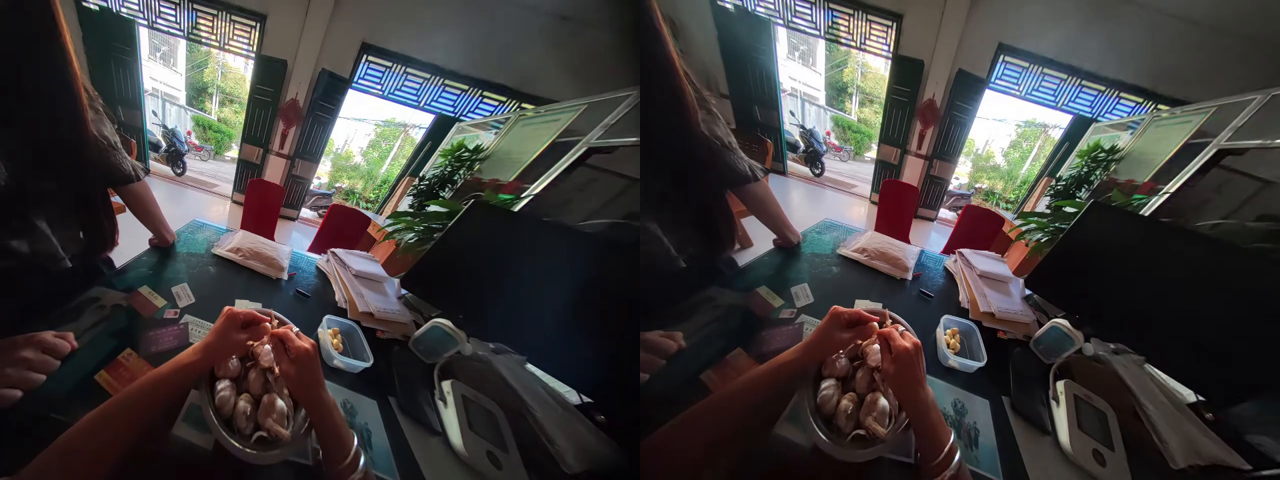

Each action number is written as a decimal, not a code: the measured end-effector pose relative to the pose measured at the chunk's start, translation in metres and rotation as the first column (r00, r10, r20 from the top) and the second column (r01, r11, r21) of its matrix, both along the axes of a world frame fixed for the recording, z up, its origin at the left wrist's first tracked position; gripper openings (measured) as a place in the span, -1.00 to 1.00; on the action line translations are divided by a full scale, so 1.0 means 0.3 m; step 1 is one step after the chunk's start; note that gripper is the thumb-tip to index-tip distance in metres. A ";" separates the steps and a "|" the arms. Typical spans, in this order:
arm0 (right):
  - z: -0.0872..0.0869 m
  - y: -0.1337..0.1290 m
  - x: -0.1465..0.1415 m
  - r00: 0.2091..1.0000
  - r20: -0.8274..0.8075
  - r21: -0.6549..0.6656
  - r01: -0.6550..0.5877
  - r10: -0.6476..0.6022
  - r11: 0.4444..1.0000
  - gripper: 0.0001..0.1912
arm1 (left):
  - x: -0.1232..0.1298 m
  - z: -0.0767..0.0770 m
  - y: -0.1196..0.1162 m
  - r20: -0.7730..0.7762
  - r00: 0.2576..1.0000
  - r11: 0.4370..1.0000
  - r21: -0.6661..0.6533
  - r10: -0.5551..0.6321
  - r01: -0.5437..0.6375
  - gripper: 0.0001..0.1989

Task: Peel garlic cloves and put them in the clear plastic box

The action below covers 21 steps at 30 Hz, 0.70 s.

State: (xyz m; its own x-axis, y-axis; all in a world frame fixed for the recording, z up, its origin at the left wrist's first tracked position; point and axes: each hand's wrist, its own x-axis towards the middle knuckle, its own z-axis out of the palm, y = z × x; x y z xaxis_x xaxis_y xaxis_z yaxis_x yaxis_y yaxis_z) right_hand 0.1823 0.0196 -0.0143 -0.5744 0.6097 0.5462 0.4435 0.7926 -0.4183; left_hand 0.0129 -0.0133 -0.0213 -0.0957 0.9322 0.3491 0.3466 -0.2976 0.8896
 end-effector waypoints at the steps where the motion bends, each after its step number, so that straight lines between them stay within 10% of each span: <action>1: -0.001 0.000 -0.001 1.000 0.004 0.005 0.006 -0.006 1.000 -0.82 | 0.000 0.000 0.000 -0.009 1.000 1.000 -0.002 0.002 -0.002 -0.75; 21: 0.017 -0.005 -0.006 0.993 -0.114 -0.038 0.039 -0.043 0.999 -0.83 | -0.008 -0.002 0.008 0.003 0.999 0.999 -0.020 -0.041 0.042 -0.81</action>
